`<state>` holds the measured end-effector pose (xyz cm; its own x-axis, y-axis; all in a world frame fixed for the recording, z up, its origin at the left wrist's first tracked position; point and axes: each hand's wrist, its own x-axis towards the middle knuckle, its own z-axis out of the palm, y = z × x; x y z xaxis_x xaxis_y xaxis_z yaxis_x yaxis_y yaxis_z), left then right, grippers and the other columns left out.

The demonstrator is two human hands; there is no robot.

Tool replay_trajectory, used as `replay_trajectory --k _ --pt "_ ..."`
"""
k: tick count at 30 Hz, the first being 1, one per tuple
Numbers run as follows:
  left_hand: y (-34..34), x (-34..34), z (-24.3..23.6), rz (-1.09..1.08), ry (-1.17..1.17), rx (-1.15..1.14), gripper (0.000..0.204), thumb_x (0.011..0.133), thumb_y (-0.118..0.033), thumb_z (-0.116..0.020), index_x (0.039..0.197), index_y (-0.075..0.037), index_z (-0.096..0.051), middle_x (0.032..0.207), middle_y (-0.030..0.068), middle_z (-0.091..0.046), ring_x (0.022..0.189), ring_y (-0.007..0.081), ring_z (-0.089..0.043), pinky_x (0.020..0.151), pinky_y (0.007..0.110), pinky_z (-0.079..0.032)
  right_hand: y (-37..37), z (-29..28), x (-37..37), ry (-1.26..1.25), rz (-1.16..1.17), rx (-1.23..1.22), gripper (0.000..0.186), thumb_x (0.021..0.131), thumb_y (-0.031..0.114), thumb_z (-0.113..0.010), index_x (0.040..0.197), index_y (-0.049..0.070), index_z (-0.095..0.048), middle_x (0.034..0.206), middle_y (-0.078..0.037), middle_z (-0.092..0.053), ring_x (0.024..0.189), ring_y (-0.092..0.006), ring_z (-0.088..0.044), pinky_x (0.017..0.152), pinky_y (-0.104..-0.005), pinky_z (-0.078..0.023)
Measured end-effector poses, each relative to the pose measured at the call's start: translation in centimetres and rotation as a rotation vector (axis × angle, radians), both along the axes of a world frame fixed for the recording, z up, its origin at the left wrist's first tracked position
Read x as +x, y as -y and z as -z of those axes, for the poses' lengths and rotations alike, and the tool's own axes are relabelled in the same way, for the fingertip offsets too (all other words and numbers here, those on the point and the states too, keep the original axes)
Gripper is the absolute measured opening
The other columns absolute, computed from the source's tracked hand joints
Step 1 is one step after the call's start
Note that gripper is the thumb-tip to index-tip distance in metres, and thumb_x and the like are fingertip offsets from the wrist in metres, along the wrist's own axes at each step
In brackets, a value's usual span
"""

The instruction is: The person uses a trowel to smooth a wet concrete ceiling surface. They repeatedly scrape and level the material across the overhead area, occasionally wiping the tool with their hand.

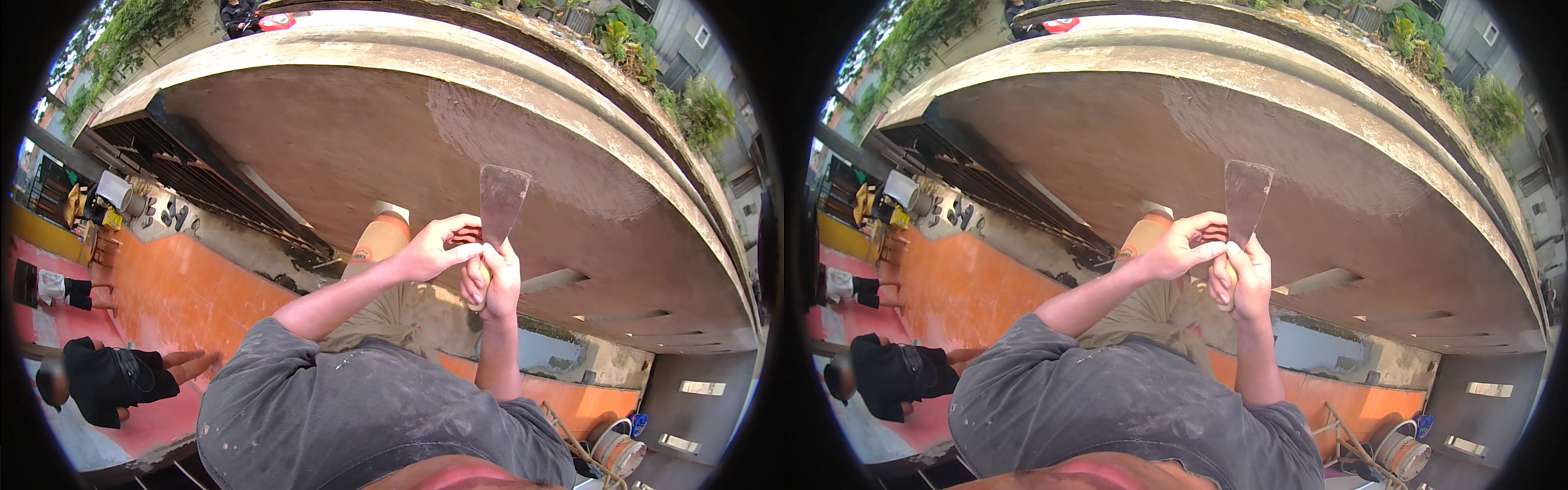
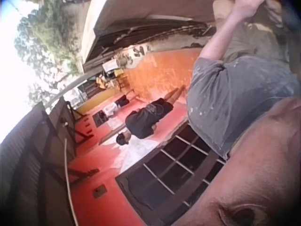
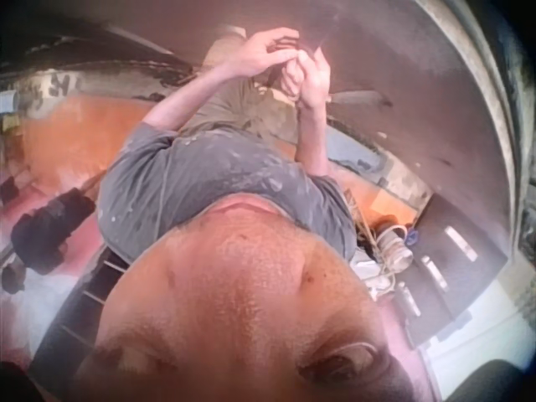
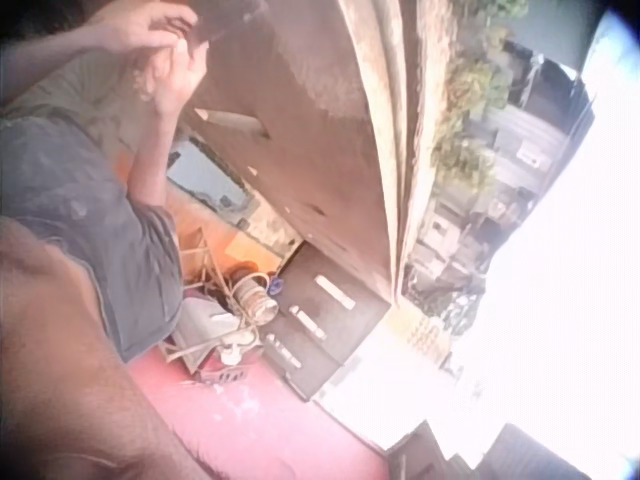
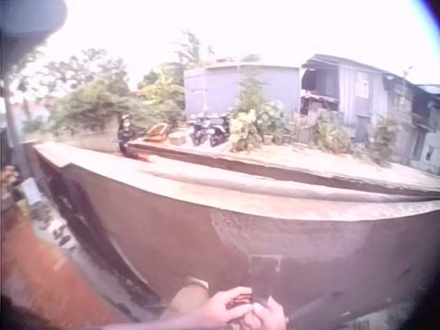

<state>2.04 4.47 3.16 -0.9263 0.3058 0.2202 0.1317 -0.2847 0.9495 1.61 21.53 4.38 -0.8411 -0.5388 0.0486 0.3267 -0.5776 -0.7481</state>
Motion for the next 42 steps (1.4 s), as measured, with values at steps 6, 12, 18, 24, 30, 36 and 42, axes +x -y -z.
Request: replay_trajectory --k 6,12,18,24,30,36,42 --pt "-0.6 0.4 0.1 0.006 0.057 0.120 0.032 0.104 -0.010 -0.058 0.133 0.004 -0.057 0.120 0.0096 -0.067 0.109 0.0141 -0.063 0.100 0.033 -0.051 -0.4 -0.4 1.7 -0.009 -0.001 0.003 0.036 0.109 0.020 -0.039 0.139 0.001 -0.043 0.056 -0.003 -0.040 0.035 -0.0109 -0.035 0.031 -0.0251 -0.032" --pt "-1.8 2.7 -0.5 -0.016 0.076 0.132 0.030 0.104 -0.009 -0.058 0.131 0.005 -0.059 0.119 0.0095 -0.068 0.109 0.0135 -0.064 0.100 0.032 -0.051 -1.3 -0.1 3.4 -0.041 0.002 -0.010 0.035 0.108 0.019 -0.041 0.139 0.002 -0.045 0.057 -0.003 -0.040 0.035 -0.0108 -0.034 0.031 -0.0249 -0.032" --pt "-1.8 4.4 -0.9 0.129 0.097 0.050 0.038 0.103 -0.011 -0.060 0.138 0.004 -0.057 0.129 0.0115 -0.066 0.120 0.0168 -0.061 0.107 0.033 -0.047 -3.5 0.6 5.2 -0.058 0.000 0.022 0.037 0.107 0.018 -0.044 0.140 0.001 -0.048 0.057 -0.003 -0.040 0.035 -0.0102 -0.036 0.032 -0.0243 -0.033" --pt "-0.8 5.3 0.1 0.217 0.172 -0.008 0.042 0.103 -0.012 -0.061 0.141 0.004 -0.053 0.132 0.0140 -0.065 0.123 0.0200 -0.062 0.109 0.036 -0.048 -4.4 2.1 5.4 -0.147 -0.074 0.128 0.040 0.106 0.016 -0.048 0.139 -0.006 -0.050 0.058 -0.003 -0.044 0.036 -0.0093 -0.037 0.034 -0.0238 -0.034" --pt "0.1 4.8 0.8 0.252 0.198 0.014 0.042 0.104 -0.013 -0.061 0.141 0.004 -0.053 0.132 0.0146 -0.065 0.123 0.0203 -0.062 0.109 0.038 -0.049 -3.8 2.3 5.6 -0.102 -0.053 0.214 0.039 0.105 0.012 -0.051 0.140 -0.004 -0.053 0.061 -0.001 -0.047 0.042 -0.0061 -0.038 0.038 -0.0226 -0.037" --pt "1.5 2.9 1.5 0.292 0.136 -0.033 0.039 0.103 -0.015 -0.063 0.138 0.003 -0.056 0.125 0.0095 -0.067 0.116 0.0149 -0.062 0.103 0.033 -0.050 -2.0 0.8 5.4 -0.123 0.042 0.339 0.036 0.105 0.011 -0.051 0.137 -0.004 -0.055 0.059 0.000 -0.045 0.040 -0.0073 -0.038 0.037 -0.0235 -0.035" --pt "5.2 4.2 0.6 0.241 0.096 -0.012 0.040 0.103 -0.013 -0.061 0.139 0.003 -0.054 0.122 0.0079 -0.067 0.115 0.0135 -0.061 0.103 0.032 -0.048 2.0 0.9 5.4 -0.107 0.025 0.338 0.033 0.105 0.008 -0.050 0.136 -0.003 -0.058 0.062 0.002 -0.048 0.043 -0.0038 -0.038 0.039 -0.0216 -0.035"
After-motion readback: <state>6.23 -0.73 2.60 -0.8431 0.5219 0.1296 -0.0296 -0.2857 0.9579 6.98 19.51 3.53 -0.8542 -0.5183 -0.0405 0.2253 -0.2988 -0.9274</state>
